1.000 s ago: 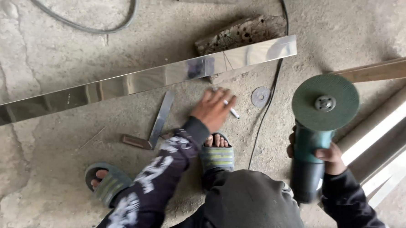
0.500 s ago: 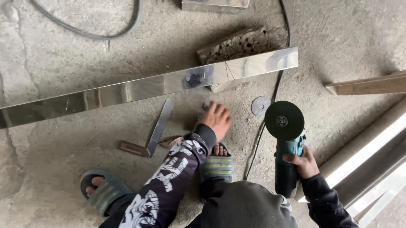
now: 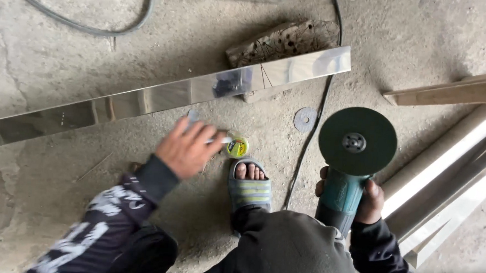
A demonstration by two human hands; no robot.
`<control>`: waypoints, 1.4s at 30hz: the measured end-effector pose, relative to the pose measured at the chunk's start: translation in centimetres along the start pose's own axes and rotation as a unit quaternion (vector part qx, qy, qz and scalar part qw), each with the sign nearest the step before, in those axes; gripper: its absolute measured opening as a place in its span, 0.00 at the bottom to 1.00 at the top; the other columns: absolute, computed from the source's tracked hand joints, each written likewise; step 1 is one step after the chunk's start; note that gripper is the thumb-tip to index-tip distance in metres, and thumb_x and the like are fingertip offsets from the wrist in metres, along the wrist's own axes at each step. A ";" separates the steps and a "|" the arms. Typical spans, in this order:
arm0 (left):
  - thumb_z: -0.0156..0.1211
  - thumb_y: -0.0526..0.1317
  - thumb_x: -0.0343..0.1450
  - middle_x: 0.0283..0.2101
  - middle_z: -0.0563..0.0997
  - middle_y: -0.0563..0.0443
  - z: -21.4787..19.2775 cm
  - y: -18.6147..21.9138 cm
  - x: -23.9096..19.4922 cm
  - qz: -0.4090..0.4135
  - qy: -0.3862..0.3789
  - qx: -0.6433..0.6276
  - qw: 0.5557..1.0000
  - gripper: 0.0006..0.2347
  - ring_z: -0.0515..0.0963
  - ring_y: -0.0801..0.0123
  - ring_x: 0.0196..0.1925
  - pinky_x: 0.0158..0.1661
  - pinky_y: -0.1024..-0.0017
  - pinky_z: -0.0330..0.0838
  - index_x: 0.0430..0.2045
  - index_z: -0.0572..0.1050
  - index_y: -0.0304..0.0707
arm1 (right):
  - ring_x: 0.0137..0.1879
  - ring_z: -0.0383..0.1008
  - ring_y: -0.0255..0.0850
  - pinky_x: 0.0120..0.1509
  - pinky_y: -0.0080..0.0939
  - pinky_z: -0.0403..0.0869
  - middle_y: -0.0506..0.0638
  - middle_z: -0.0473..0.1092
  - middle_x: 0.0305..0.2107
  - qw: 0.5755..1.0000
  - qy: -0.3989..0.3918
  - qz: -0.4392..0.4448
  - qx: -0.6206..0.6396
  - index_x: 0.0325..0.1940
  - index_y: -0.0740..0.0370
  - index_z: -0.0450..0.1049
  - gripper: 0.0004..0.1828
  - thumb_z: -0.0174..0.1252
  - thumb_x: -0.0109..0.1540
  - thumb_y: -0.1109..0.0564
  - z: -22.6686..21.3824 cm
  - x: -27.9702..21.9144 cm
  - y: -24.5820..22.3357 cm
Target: Measuring, marking, and cutting metal bars using an angle grinder on a workshop floor.
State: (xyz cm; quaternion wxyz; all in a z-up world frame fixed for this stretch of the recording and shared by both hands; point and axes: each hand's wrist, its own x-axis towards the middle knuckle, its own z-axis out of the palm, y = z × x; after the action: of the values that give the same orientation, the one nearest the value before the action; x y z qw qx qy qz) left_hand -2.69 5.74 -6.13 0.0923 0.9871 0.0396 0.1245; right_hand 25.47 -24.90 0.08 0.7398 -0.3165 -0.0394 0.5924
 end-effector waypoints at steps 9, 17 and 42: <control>0.53 0.42 0.70 0.45 0.78 0.54 -4.5 -4.5 -9.5 -0.014 -0.105 0.218 0.970 0.15 0.77 0.64 0.43 0.43 0.66 0.68 0.51 0.76 0.52 | 0.46 0.78 0.61 0.50 0.56 0.81 0.71 0.71 0.50 0.997 0.075 0.011 0.017 0.66 0.77 0.63 0.44 0.63 0.64 0.35 4.0 1.2 0.2; 0.61 0.68 0.60 0.62 0.72 0.34 -2.8 -8.5 0.0 -0.259 -0.153 0.051 0.952 0.45 0.79 0.41 0.53 0.53 0.43 0.68 0.71 0.61 0.42 | 0.42 0.80 0.58 0.49 0.57 0.80 0.70 0.75 0.42 0.964 0.258 0.032 -0.058 0.57 0.76 0.71 0.46 0.45 0.66 0.26 2.7 1.2 1.3; 0.58 0.66 0.60 0.25 0.84 0.57 1.7 -10.7 0.0 -0.257 -0.246 0.010 0.935 0.29 0.81 0.60 0.21 0.23 0.62 0.79 0.53 0.76 0.58 | 0.42 0.75 0.49 0.45 0.47 0.77 0.56 0.74 0.39 0.682 0.104 0.265 -0.673 0.52 0.68 0.69 0.30 0.64 0.49 0.52 5.5 11.5 -8.3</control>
State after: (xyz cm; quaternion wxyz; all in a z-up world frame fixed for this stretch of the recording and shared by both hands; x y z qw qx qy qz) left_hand -2.83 15.91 -9.77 0.1180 0.9439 0.2691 -0.1504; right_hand 33.58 -12.98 5.09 0.1390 -0.7862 -0.2648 0.5408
